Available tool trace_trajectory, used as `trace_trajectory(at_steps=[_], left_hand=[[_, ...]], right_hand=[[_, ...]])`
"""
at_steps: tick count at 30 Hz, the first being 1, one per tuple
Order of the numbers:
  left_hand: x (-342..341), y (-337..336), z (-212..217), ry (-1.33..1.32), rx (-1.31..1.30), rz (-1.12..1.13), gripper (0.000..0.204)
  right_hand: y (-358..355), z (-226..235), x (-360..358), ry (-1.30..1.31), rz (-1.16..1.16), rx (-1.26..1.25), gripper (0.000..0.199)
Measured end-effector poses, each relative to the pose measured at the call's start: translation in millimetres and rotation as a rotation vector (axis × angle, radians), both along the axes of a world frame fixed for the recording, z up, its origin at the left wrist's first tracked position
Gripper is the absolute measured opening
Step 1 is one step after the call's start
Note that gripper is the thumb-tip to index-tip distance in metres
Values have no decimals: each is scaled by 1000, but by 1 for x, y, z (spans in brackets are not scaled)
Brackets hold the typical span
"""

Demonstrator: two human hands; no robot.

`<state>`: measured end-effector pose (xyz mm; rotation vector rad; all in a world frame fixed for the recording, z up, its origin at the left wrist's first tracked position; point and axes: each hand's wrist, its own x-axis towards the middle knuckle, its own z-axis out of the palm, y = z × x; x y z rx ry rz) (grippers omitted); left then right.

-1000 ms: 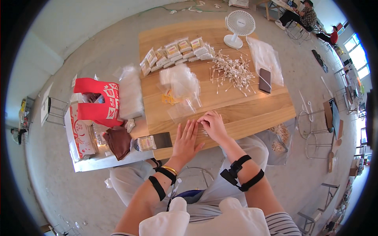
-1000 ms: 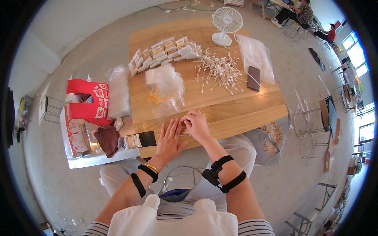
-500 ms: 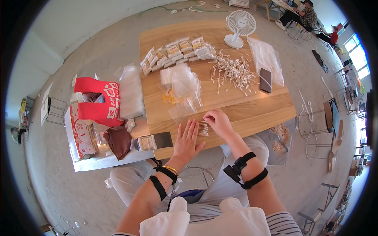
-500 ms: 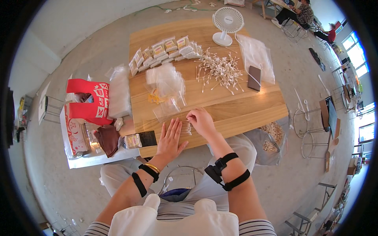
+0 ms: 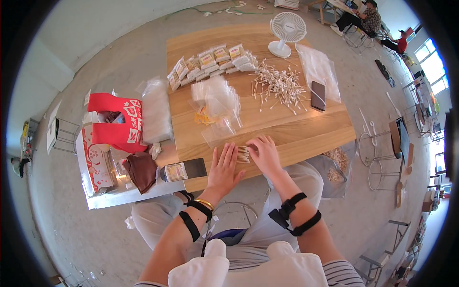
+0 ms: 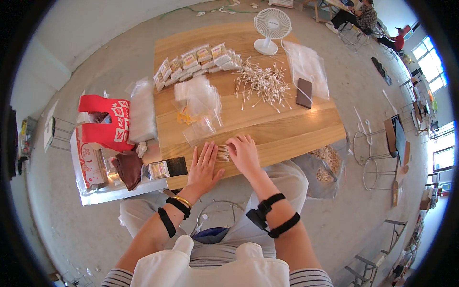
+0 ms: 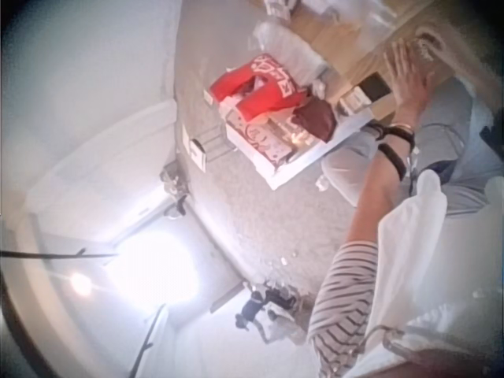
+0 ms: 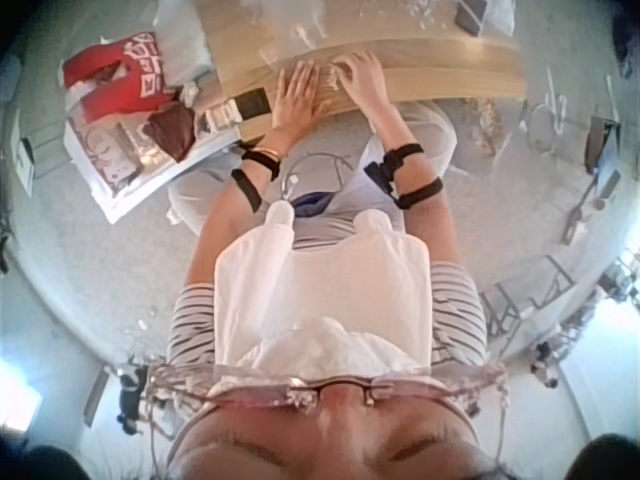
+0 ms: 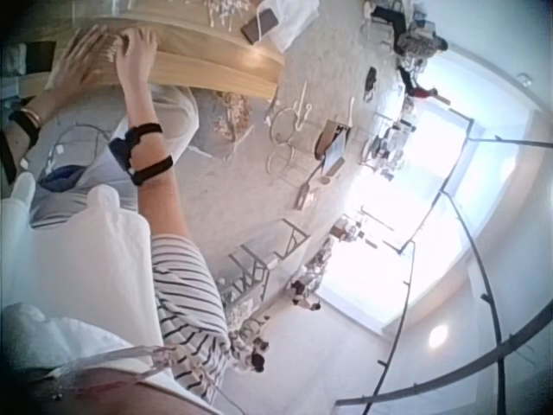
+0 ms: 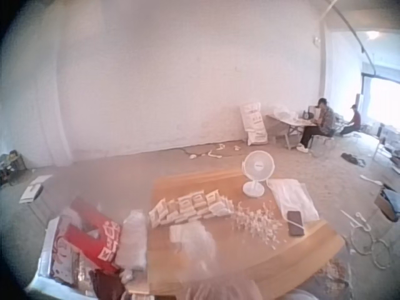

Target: The person is arranging and packaging small, stick-like items into plastic bags.

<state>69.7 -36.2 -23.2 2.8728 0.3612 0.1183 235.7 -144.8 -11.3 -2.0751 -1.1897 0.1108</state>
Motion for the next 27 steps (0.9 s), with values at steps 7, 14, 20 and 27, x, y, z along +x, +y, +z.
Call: trace_trajectory(at_steps=[7, 14, 20, 27], left_hand=[[2, -1, -5, 20, 18, 2, 84], [0, -1, -4, 34, 16, 7, 85], [-4, 5, -1, -71, -149, 59, 85], [-12, 16, 2, 60, 18, 123, 89]], right_hand=[[23, 2, 21, 123, 89, -171, 9], [-16, 6, 101, 166, -96, -332, 11], [-35, -7, 55, -129, -49, -99, 45], [-21, 4, -40, -155, 161, -284, 94]])
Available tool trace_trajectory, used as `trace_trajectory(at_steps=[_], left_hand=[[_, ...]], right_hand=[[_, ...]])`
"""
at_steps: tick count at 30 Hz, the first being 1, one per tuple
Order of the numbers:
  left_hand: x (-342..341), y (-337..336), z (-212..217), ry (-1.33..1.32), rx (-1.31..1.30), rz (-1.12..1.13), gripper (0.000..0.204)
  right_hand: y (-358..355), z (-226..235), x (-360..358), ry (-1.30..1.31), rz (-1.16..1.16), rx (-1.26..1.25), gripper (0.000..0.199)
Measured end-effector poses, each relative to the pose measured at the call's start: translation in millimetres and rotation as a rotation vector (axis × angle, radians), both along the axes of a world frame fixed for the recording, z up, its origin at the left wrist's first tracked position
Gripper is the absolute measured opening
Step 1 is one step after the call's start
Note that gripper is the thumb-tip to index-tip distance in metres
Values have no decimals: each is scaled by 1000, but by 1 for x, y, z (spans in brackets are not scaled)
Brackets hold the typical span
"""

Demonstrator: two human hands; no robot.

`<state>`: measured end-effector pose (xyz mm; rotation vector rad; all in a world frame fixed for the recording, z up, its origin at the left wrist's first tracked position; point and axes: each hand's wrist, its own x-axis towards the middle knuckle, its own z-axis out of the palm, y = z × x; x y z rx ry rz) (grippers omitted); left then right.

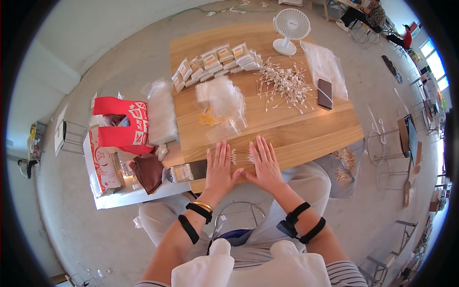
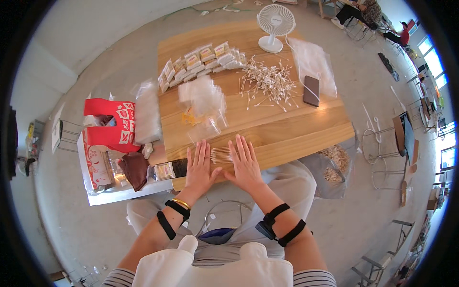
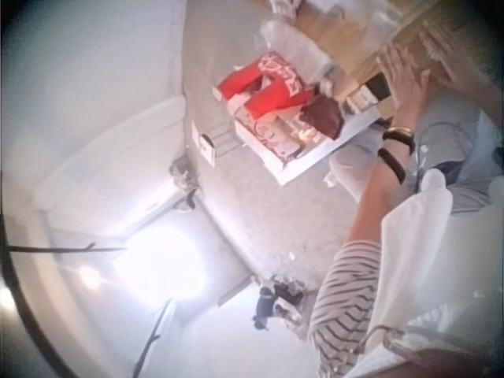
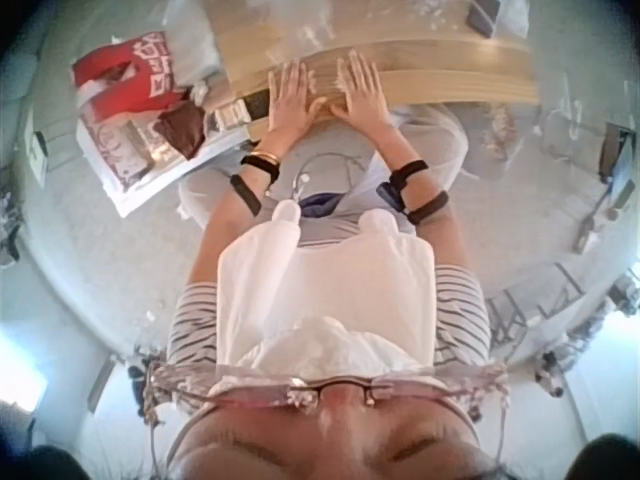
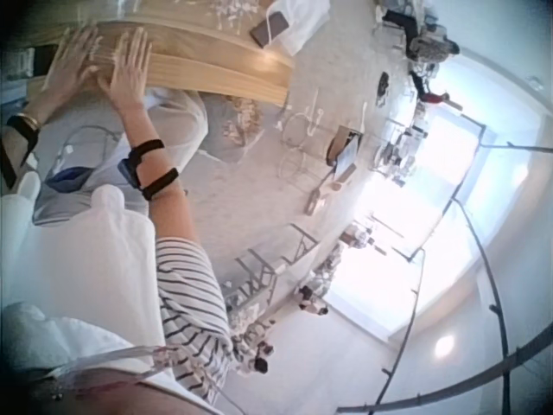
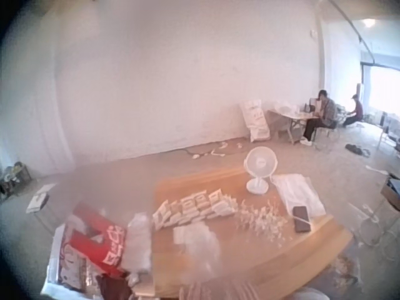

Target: The person is arranging and packaging small, stick-like items into plastic bags.

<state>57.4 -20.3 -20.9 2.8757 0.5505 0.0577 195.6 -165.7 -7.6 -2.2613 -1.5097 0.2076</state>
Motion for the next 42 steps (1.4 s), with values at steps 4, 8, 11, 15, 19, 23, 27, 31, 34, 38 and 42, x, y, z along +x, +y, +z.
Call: trace_trajectory(at_steps=[4, 8, 11, 15, 19, 23, 27, 31, 34, 38, 42], left_hand=[[9, -11, -9, -10, 55, 34, 93], [9, -12, -9, -22, 31, 49, 95], [7, -10, -6, -27, -25, 46, 93], [6, -9, -6, -109, -101, -70, 90], [5, -11, -11, -68, -92, -127, 89], [0, -13, -10, -38, -26, -122, 88], [4, -13, -7, -44, -30, -136, 87], [3, -13, -10, -58, -41, -130, 88], [6, -16, -9, -10, -17, -134, 89], [4, -15, -8, -19, -18, -121, 91], [3, -16, -7, 9, 6, -118, 93]], right_hand=[[12, -28, -14, -126, -53, -5, 83], [17, -33, -19, -161, -25, 13, 74], [18, -31, -20, -134, -34, 21, 74], [17, -26, -19, -129, -48, 10, 78], [12, -21, -15, -104, -71, -9, 86], [-1, -15, -15, -47, -112, -6, 87], [4, -30, -19, -137, -57, -35, 84], [6, -27, -23, -160, -44, -27, 83], [1, -29, -19, -146, -51, -22, 85], [-14, -18, -13, 1, -153, 16, 91], [-26, -17, -13, -32, -212, -2, 94]])
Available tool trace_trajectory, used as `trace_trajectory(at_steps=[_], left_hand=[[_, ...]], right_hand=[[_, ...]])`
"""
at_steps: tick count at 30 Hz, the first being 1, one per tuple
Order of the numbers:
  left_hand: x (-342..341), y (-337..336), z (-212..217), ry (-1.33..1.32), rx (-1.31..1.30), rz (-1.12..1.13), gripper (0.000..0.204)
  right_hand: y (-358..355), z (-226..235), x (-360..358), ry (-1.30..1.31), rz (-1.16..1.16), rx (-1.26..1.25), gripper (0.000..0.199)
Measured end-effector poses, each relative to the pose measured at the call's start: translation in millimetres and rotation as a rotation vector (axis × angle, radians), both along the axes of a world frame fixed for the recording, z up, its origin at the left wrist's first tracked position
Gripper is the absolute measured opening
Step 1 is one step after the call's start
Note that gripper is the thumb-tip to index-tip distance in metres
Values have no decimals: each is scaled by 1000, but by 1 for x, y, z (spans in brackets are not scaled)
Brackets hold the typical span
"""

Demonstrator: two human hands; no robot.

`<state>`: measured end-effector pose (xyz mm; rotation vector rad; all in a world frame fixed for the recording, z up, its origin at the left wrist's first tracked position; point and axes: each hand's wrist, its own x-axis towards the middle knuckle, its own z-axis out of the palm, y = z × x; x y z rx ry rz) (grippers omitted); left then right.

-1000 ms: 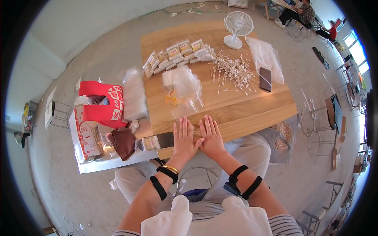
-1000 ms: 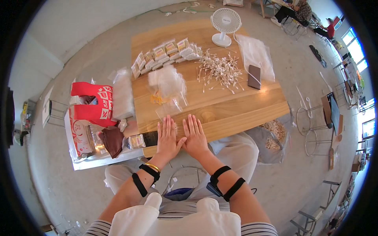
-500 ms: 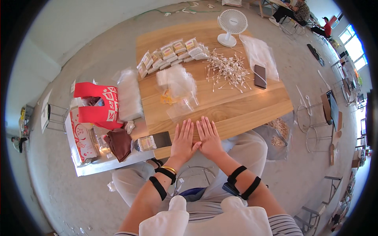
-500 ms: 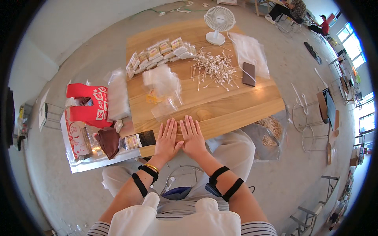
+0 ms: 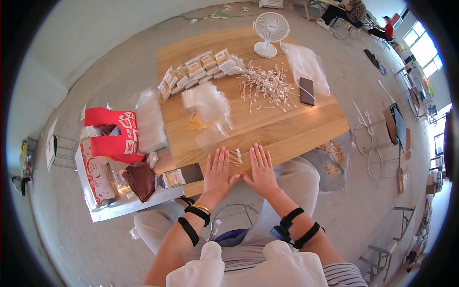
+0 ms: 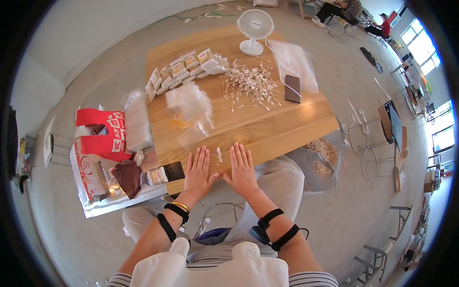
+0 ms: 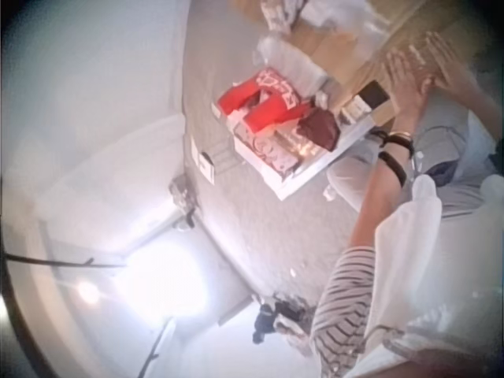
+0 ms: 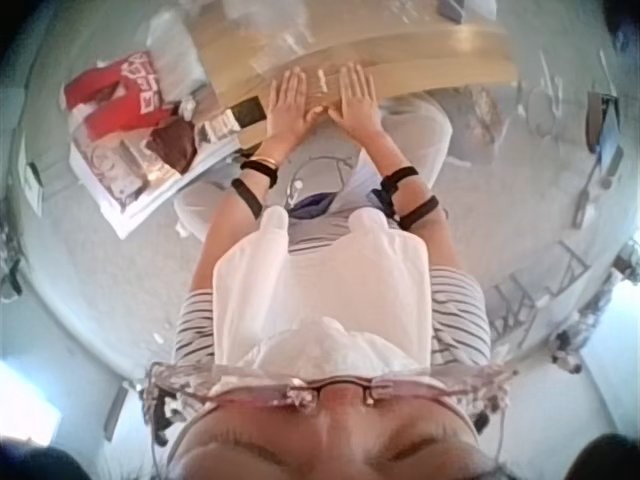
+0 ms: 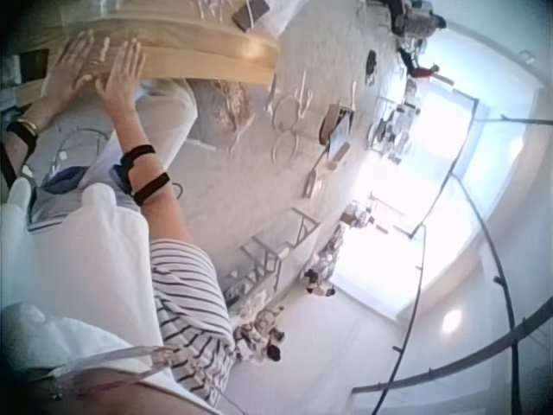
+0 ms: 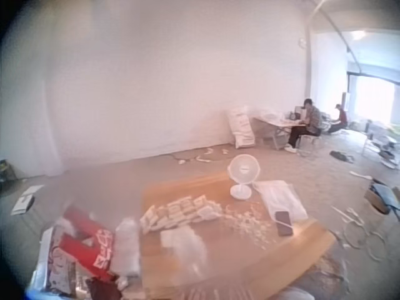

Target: The person is arranging and packaging small, stick-like items into plastic bags.

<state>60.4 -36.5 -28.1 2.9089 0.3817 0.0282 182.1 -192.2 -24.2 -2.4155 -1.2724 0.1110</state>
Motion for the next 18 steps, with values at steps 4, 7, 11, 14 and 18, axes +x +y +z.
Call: trace_trajectory(at_steps=[4, 7, 11, 14, 18], left_hand=[[1, 2, -3, -41, -3, -14, 91], [2, 1, -4, -18, 20, -8, 93], [2, 1, -5, -29, -2, -4, 93], [-1, 2, -6, -55, -37, -9, 91], [-5, 8, -4, -202, -219, 35, 90]], right_hand=[[17, -6, -1, -35, 44, -25, 92], [25, -8, 5, -53, 56, -3, 90], [25, -6, 9, -15, 67, 58, 88], [17, 0, 7, 79, 44, 82, 89], [9, 3, -3, 29, 49, 56, 90]])
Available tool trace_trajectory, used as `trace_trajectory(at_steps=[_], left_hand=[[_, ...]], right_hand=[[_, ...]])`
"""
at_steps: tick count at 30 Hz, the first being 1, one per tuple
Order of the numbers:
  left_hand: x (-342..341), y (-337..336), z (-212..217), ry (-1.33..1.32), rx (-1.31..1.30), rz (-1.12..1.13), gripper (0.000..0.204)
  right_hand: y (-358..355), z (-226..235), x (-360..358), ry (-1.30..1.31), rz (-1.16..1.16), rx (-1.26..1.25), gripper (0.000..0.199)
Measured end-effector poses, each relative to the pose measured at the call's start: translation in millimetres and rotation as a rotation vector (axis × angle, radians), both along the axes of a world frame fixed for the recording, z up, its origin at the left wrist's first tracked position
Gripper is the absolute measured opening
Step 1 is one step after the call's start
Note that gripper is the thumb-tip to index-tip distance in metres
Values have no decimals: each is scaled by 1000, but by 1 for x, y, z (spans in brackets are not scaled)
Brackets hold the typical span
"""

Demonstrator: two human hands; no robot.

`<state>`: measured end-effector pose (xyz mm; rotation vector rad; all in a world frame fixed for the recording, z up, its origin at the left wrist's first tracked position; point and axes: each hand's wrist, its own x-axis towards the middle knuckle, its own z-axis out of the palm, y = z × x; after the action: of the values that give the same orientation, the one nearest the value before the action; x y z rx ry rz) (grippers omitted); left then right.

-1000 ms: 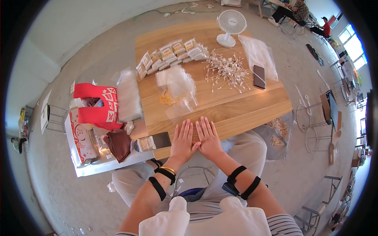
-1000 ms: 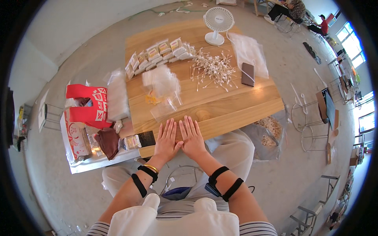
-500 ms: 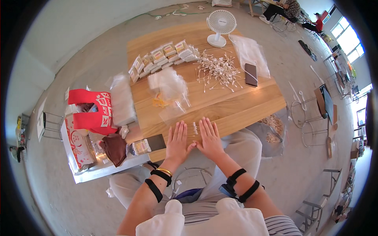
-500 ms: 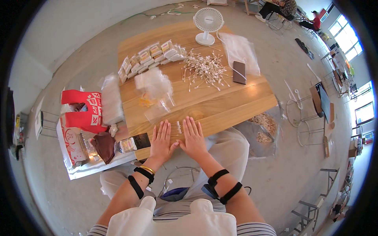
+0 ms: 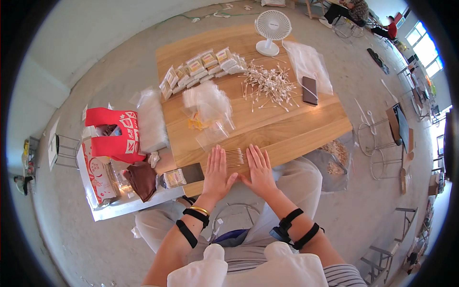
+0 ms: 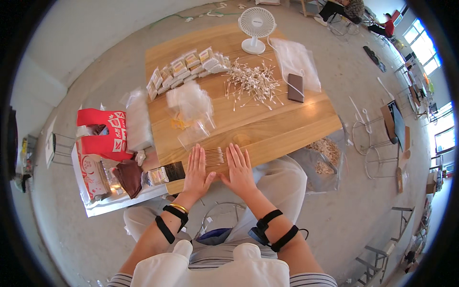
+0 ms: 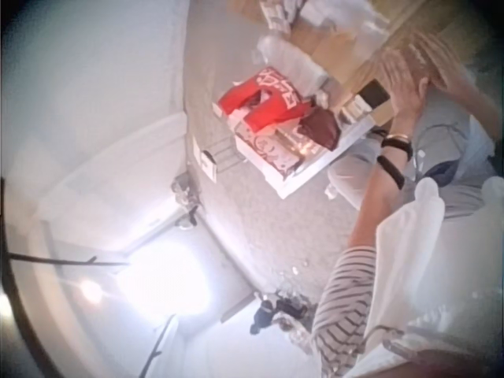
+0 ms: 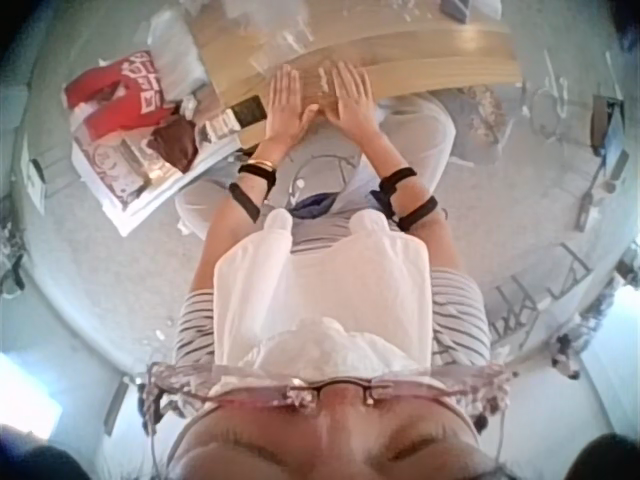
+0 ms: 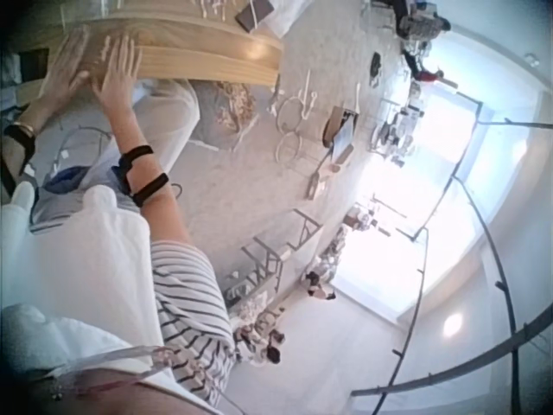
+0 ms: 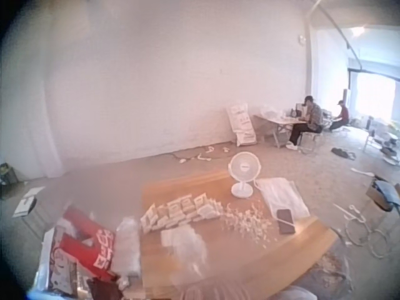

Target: The person is arranging and packaging small, stick-like items into plastic bags.

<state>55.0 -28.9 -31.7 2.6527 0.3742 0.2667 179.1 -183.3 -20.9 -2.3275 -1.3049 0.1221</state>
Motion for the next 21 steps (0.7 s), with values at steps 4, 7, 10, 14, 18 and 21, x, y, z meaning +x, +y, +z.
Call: trace_trajectory(at_steps=[4, 7, 10, 14, 18, 21], left_hand=[[-8, 6, 3, -2, -42, 87, 88], [-15, 11, 4, 167, 147, 93, 90], [-13, 7, 3, 251, 264, 96, 92], [-3, -2, 6, 241, 216, 120, 94], [4, -19, 1, 274, 206, 195, 95], [4, -21, -3, 190, 141, 254, 93]], right_hand=[[5, 9, 2, -3, 19, -31, 98], [16, 11, -1, -24, 43, -69, 102], [24, 6, -5, -55, 33, -103, 102], [31, -7, -7, -94, 54, -95, 95], [33, -13, -6, -134, 71, -96, 89], [34, -12, -7, -102, 71, -84, 85]])
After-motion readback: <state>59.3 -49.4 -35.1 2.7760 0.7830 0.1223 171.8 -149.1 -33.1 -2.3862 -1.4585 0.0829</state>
